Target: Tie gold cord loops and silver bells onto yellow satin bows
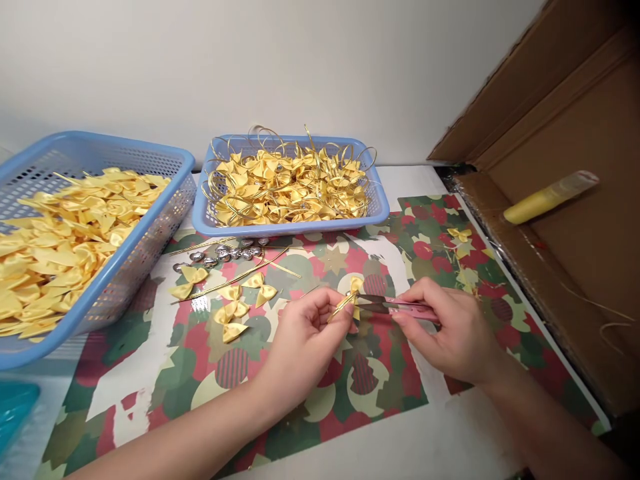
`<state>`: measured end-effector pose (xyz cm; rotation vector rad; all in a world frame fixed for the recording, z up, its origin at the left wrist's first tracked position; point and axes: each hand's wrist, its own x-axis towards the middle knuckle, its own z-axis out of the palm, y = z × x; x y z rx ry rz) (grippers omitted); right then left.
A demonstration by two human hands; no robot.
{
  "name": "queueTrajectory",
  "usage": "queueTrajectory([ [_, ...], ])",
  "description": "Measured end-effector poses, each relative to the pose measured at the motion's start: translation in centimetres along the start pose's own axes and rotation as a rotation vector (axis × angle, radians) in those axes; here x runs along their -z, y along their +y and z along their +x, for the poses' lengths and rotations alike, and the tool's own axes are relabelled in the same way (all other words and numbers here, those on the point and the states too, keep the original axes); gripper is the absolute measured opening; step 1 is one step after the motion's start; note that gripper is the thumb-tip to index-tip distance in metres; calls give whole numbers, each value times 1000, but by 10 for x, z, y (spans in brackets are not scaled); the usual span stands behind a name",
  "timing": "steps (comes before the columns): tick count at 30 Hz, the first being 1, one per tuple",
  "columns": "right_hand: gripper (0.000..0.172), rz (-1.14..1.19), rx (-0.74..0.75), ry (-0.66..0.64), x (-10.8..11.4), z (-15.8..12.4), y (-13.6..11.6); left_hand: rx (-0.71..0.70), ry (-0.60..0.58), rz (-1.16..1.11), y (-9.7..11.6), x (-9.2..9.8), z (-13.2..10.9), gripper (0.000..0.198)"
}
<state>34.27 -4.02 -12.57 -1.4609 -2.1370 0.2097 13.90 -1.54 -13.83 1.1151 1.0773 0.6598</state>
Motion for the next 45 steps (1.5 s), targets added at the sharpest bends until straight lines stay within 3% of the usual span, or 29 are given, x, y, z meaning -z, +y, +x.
queueTrajectory([
  [30,13,-41,36,99,-4,1,-6,5,-11,63,0,-1,-2,32],
  [35,7,70,-43,101,1,0,0,57,-9,64,-1,1,-1,35],
  [40,8,72,-198,146,0,-2,20,149,-54,-52,-3,2,2,37],
  [45,16,-28,-306,-18,-12,2,31,153,-71,-158,-3,3,4,35],
])
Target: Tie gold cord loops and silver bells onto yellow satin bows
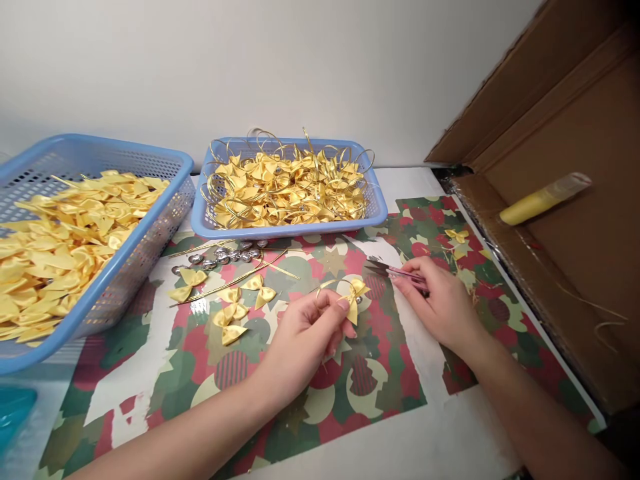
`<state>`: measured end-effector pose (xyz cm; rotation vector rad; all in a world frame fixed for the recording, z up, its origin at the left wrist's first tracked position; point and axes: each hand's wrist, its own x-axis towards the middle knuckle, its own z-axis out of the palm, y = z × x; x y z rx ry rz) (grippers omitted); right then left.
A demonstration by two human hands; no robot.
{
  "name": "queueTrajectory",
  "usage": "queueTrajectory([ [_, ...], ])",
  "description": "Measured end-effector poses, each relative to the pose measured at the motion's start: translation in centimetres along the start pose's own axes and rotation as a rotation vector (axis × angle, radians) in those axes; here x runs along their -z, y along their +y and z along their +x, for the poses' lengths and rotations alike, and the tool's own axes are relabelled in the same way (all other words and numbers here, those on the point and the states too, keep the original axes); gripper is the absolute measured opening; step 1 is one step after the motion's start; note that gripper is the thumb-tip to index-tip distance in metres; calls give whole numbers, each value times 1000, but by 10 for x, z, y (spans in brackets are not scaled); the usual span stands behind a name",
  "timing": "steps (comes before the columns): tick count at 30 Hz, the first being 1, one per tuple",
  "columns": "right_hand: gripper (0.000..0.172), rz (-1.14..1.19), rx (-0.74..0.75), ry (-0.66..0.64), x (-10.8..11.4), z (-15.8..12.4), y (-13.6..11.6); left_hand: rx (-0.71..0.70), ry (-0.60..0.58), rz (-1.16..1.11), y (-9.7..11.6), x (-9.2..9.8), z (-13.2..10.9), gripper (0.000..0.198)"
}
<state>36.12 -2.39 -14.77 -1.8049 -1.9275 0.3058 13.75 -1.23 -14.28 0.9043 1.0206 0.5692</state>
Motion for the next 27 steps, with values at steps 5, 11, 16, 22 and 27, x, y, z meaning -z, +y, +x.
queueTrajectory([
  [5,18,-45,43,26,-11,2,-1,-58,-3,85,1,0,-3,34],
  [11,9,310,31,98,-9,-11,-12,-208,49,151,1,-3,-5,23],
  [16,9,366,208,77,-6,-22,-30,-270,92,213,-3,-2,-3,18],
  [22,9,278,248,89,-8,-21,-34,-323,102,234,-8,0,-4,17],
  [27,8,319,214,57,-9,-24,-35,-379,129,290,-6,0,-5,15],
])
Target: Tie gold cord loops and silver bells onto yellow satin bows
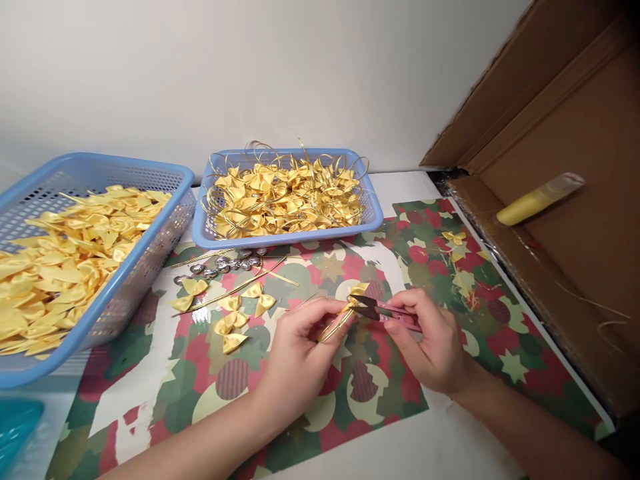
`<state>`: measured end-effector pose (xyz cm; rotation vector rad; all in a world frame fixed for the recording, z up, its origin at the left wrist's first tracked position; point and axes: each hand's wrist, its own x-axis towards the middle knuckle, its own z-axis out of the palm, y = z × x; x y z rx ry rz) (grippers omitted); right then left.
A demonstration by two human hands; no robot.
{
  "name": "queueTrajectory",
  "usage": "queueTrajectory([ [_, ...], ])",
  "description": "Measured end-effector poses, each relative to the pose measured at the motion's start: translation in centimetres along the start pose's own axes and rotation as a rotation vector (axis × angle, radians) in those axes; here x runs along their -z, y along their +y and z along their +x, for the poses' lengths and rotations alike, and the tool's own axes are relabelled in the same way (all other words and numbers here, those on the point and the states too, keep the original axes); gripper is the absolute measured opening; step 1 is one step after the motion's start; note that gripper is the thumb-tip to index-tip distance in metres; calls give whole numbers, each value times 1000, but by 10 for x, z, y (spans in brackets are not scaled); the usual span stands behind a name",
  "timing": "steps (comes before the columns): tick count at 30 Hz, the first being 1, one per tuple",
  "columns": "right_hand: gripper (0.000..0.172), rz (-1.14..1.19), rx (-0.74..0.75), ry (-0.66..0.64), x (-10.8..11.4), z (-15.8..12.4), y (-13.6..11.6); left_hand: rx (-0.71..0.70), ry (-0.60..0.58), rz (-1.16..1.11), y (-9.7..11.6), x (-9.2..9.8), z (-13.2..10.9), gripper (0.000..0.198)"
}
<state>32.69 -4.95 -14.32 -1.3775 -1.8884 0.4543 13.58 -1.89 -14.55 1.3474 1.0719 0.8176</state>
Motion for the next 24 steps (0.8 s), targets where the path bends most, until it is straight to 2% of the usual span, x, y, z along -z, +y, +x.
queueTrajectory([
  [4,6,43,-24,-6,-2,-2,0,-30,-4,17,0,0,0,15],
  [14,4,95,-48,9,-5,-2,-1,13,-3,-3,4,1,-2,16],
  [24,8,99,-13,46,-4,-1,-2,-78,28,-4,-1,0,0,13],
])
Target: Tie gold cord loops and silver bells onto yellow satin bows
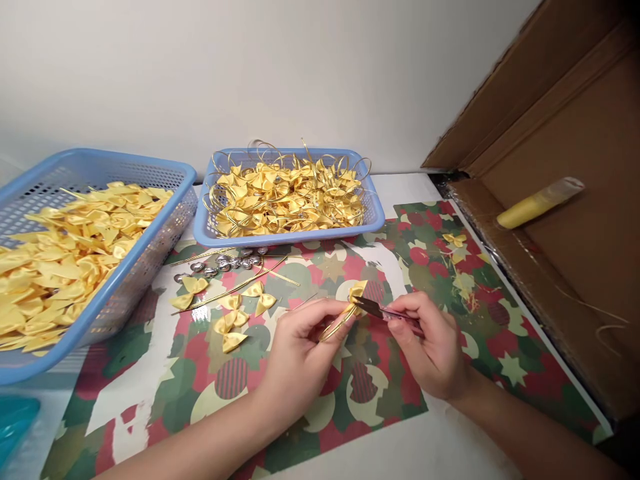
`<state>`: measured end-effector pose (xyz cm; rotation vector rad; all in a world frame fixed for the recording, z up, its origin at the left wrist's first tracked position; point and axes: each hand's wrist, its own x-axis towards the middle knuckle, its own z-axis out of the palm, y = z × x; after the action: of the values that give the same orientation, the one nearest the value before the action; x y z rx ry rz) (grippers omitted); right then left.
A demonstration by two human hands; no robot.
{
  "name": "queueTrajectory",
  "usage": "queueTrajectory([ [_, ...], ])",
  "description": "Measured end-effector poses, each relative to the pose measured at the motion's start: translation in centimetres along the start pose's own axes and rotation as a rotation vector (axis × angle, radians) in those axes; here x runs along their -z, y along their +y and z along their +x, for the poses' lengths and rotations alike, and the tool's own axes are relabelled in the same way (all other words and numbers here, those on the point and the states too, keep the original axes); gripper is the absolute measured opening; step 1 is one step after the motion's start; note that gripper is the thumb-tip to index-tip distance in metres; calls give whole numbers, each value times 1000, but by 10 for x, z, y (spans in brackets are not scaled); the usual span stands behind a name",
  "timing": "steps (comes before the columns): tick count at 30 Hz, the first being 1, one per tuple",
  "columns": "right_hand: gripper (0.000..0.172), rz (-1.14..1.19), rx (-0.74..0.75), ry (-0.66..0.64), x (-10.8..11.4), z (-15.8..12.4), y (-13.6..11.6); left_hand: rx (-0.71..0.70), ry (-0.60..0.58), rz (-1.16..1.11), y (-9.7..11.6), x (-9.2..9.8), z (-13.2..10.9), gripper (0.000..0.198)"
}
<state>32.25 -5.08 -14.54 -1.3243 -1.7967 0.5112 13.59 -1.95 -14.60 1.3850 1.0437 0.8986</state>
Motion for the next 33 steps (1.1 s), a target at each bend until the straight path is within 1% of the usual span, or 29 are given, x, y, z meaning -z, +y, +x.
queueTrajectory([
  [5,8,-33,20,22,-1,-1,1,10,10,6,1,0,1,13],
  [12,8,-57,8,42,-2,-1,3,71,13,-14,2,-1,0,14],
  [15,6,-55,-16,45,1,-1,6,134,-1,-28,4,0,1,18],
  [19,6,-63,-40,99,9,-1,11,212,-23,-63,4,0,1,25],
  [23,9,-155,70,123,16,1,12,277,-43,-117,2,0,1,30],
  [27,12,-223,204,131,17,5,12,322,-45,-147,0,-1,1,30],
  [31,17,-270,334,107,15,6,12,324,-55,-161,1,-1,1,30],
  [33,18,-288,368,111,14,7,11,322,-57,-161,2,0,1,31],
])
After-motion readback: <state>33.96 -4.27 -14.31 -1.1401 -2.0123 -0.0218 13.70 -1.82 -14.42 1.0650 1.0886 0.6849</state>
